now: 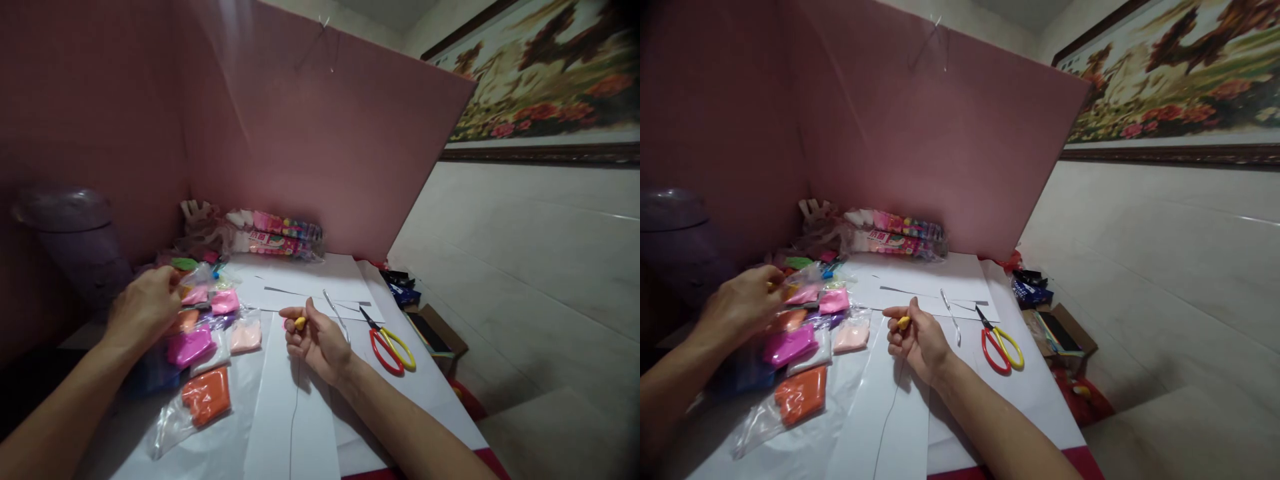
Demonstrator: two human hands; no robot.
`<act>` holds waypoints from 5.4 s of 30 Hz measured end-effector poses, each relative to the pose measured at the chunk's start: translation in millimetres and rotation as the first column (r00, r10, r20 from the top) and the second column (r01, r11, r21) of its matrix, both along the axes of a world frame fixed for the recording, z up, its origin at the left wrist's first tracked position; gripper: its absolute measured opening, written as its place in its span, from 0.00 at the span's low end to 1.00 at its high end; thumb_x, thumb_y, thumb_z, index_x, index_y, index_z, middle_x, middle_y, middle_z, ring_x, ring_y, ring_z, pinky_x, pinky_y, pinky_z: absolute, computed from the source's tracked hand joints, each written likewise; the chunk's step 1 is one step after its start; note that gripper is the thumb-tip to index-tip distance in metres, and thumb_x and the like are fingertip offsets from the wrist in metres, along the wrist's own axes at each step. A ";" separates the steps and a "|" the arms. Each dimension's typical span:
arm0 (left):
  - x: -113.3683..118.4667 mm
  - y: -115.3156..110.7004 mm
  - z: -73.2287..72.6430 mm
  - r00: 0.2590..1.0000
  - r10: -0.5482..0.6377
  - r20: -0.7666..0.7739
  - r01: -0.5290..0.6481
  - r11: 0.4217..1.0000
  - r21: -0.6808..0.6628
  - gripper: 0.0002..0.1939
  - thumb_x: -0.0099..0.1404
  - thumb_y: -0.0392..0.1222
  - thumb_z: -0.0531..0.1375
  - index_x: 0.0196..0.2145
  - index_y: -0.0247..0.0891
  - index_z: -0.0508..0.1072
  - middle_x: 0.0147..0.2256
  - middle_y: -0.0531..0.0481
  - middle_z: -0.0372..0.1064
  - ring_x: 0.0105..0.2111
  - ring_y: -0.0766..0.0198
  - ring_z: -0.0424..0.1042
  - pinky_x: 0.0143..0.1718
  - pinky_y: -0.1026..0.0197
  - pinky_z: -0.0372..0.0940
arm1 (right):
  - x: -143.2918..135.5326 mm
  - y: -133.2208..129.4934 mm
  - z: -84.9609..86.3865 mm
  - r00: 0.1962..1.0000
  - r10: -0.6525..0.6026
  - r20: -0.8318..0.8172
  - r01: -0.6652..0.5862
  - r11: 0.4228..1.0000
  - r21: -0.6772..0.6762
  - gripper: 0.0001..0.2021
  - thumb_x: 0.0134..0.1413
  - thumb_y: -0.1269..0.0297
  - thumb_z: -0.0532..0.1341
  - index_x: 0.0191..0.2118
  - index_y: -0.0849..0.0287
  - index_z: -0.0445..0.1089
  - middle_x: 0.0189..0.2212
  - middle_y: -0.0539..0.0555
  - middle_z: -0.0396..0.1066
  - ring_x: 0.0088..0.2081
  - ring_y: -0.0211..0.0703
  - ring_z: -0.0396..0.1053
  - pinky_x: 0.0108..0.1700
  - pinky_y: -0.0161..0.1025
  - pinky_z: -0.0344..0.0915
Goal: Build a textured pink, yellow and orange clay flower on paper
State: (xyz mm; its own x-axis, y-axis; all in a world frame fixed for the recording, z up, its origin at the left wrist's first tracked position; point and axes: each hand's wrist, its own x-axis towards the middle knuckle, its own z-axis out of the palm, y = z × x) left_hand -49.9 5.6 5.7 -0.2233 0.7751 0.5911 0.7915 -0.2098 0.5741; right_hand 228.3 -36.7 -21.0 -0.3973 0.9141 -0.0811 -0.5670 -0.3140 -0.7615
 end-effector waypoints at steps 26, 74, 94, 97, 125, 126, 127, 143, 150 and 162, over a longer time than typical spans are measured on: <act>85.1 -43.2 2.4 0.575 -0.446 0.686 0.724 0.667 -0.173 0.12 0.51 0.47 0.67 0.24 0.38 0.70 0.22 0.56 0.63 0.20 0.70 0.60 0.17 0.71 0.55 | 1.0 -16.5 12.9 0.649 -0.662 0.375 0.072 0.544 0.836 0.09 0.57 0.67 0.56 0.39 0.56 0.73 0.34 0.53 0.64 0.33 0.39 0.63 0.32 0.36 0.61; 87.7 -38.5 -17.1 0.307 -0.316 0.898 0.877 0.461 -0.137 0.18 0.49 0.37 0.69 0.38 0.36 0.70 0.27 0.53 0.72 0.24 0.65 0.71 0.25 0.64 0.65 | 3.4 -1.8 0.3 0.811 -0.367 0.456 -0.083 0.699 0.711 0.23 0.45 0.81 0.55 0.40 0.48 0.78 0.25 0.48 0.61 0.28 0.35 0.60 0.32 0.36 0.60; 87.7 -42.2 -9.1 0.389 -0.229 0.892 0.817 0.532 -0.220 0.19 0.49 0.48 0.70 0.34 0.35 0.72 0.26 0.51 0.72 0.25 0.63 0.72 0.25 0.63 0.64 | 6.4 0.9 0.6 0.809 -0.292 0.511 -0.126 0.763 0.634 0.16 0.50 0.76 0.56 0.35 0.51 0.79 0.26 0.49 0.60 0.25 0.33 0.57 0.23 0.31 0.56; 86.4 -40.7 -11.3 0.407 -0.239 0.881 0.820 0.521 -0.238 0.19 0.50 0.50 0.69 0.35 0.35 0.72 0.27 0.48 0.74 0.25 0.60 0.73 0.24 0.63 0.63 | 4.5 0.4 -0.4 0.830 -0.287 0.479 -0.077 0.791 0.606 0.15 0.49 0.75 0.57 0.36 0.52 0.79 0.27 0.49 0.60 0.25 0.32 0.57 0.24 0.31 0.57; 88.5 -41.8 -13.2 0.352 -0.278 0.894 0.875 0.436 -0.209 0.20 0.48 0.41 0.71 0.36 0.35 0.68 0.27 0.48 0.75 0.26 0.58 0.76 0.24 0.63 0.66 | -0.4 -6.3 -0.5 0.726 -0.494 0.477 -0.018 0.681 0.732 0.14 0.44 0.78 0.63 0.34 0.52 0.79 0.25 0.50 0.65 0.29 0.37 0.63 0.32 0.36 0.63; 88.8 -41.5 -13.2 0.351 -0.289 0.891 0.877 0.436 -0.204 0.20 0.48 0.40 0.71 0.36 0.35 0.68 0.27 0.48 0.75 0.26 0.58 0.76 0.24 0.63 0.66 | -0.4 -6.5 -1.6 0.707 -0.521 0.479 -0.022 0.660 0.751 0.15 0.44 0.78 0.62 0.35 0.51 0.79 0.25 0.49 0.65 0.29 0.37 0.63 0.32 0.36 0.63; 89.1 -41.5 -13.0 0.349 -0.302 0.887 0.879 0.433 -0.199 0.19 0.48 0.40 0.70 0.35 0.35 0.68 0.26 0.48 0.75 0.25 0.59 0.76 0.24 0.63 0.66 | -0.5 -6.8 -2.8 0.692 -0.543 0.476 -0.023 0.642 0.766 0.17 0.44 0.80 0.61 0.36 0.51 0.79 0.25 0.49 0.64 0.28 0.37 0.63 0.32 0.36 0.63; 94.2 -39.9 -21.2 0.394 -0.298 0.869 0.849 0.480 -0.220 0.18 0.46 0.43 0.71 0.32 0.36 0.69 0.25 0.48 0.76 0.27 0.57 0.76 0.27 0.59 0.70 | -7.9 -13.4 -9.9 0.651 -0.621 0.437 -0.050 0.540 0.840 0.19 0.46 0.80 0.59 0.39 0.50 0.77 0.29 0.50 0.64 0.30 0.38 0.63 0.31 0.36 0.61; 96.9 -42.9 -19.3 0.413 -0.252 0.875 0.845 0.466 -0.264 0.17 0.46 0.44 0.71 0.31 0.36 0.71 0.26 0.48 0.76 0.30 0.55 0.77 0.27 0.61 0.69 | -6.7 -16.2 -9.8 0.613 -0.654 0.444 -0.092 0.499 0.862 0.17 0.47 0.80 0.58 0.37 0.52 0.77 0.30 0.51 0.64 0.31 0.38 0.65 0.33 0.35 0.62; 94.0 -44.6 -14.1 0.367 -0.131 0.921 0.832 0.489 -0.261 0.19 0.47 0.43 0.71 0.34 0.35 0.70 0.28 0.47 0.76 0.30 0.55 0.78 0.25 0.64 0.69 | -6.9 -10.1 -2.1 0.762 -0.486 0.428 0.073 0.721 0.689 0.07 0.45 0.72 0.67 0.31 0.53 0.79 0.28 0.50 0.65 0.32 0.38 0.65 0.34 0.37 0.64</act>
State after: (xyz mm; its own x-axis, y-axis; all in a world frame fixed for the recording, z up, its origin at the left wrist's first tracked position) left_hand 44.1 -39.0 -8.4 0.3167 0.9182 -0.2379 -0.1236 0.2886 0.9494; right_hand 221.4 -46.8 -23.1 -0.1839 0.8924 0.4121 0.0357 0.4250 -0.9045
